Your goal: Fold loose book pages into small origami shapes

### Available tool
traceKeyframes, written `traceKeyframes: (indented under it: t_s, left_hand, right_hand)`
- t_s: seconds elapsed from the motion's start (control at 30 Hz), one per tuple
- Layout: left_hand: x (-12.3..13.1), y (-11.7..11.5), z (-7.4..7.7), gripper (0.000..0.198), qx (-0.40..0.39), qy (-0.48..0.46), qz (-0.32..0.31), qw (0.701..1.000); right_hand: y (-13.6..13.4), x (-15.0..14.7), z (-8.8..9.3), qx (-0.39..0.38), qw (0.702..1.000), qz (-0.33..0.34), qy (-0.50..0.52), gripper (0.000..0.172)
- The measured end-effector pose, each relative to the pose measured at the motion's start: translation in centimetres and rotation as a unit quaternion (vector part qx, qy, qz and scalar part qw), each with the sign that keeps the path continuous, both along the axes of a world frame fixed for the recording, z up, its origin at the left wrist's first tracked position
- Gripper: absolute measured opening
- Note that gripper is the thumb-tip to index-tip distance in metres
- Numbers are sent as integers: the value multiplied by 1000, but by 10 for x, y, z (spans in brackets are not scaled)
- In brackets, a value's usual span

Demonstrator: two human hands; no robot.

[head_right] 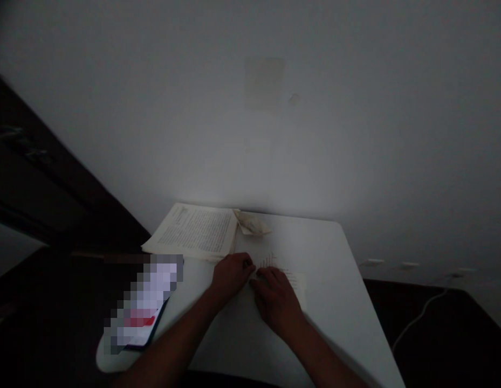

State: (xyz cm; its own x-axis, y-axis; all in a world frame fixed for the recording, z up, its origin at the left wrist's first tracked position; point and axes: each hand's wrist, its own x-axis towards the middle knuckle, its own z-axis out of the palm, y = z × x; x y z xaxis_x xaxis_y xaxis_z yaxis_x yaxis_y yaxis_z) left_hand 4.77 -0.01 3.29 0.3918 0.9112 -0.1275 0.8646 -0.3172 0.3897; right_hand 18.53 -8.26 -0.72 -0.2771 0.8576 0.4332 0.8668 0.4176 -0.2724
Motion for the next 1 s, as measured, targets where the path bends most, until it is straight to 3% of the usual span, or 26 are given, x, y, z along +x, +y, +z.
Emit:
traceKeyframes:
  t_s: [0.5, 0.8, 1.0]
  left_hand:
    - [-37, -15, 6, 14, -16, 23, -17, 999]
    - [-43, -15, 8, 14, -30, 23, -23, 999]
    - [-44, -22, 3, 18, -19, -2, 21, 1000]
  right_hand:
    - [0, 1, 2, -11, 1000, 8, 2, 28]
    - [0, 0, 3, -5, 1000, 8, 5, 28]
    - [1, 1, 2, -1, 1000, 8, 4, 27]
